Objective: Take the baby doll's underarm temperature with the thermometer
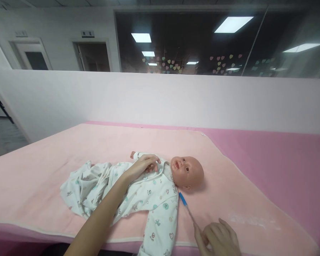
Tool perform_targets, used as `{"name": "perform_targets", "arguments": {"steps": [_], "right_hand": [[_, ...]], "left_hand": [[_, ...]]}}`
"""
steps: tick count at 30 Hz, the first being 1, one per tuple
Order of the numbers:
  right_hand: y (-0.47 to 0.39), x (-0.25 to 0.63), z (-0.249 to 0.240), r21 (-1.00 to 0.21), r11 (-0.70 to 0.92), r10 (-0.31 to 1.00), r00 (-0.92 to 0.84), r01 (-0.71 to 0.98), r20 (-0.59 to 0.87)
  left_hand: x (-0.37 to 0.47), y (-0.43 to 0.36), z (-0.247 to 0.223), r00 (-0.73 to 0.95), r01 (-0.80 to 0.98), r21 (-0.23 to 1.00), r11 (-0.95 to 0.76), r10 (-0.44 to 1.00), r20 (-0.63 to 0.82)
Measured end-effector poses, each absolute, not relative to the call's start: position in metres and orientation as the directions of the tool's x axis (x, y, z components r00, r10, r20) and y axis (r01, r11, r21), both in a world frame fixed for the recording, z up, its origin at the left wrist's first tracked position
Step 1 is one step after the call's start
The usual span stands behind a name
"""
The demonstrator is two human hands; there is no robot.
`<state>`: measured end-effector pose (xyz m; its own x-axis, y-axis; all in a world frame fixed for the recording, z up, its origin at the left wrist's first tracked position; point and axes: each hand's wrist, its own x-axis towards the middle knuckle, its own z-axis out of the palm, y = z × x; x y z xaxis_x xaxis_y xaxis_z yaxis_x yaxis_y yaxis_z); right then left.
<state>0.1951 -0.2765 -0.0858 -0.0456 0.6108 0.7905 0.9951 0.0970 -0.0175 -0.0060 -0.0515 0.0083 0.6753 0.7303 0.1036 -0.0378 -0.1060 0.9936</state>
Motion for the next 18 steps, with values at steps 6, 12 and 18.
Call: {"name": "perform_targets", "arguments": {"steps": [6, 12, 18], "right_hand": [[-0.263, 0.194, -0.082, -0.007, 0.175, 0.586, -0.099, 0.985, 0.805], [-0.251, 0.189, -0.080, -0.009, 0.165, 0.588, -0.091, 0.986, 0.803], [-0.249, 0.187, -0.083, -0.021, 0.136, 0.619, -0.068, 0.990, 0.783]], "left_hand": [[-0.005, -0.056, 0.013, 0.671, 0.024, 0.990, -0.136, 0.736, 0.085], [-0.004, -0.057, 0.014, 0.677, 0.016, 0.991, -0.135, 0.730, 0.088], [-0.005, -0.057, 0.014, 0.694, 0.001, 0.989, -0.149, 0.712, 0.107]]}}
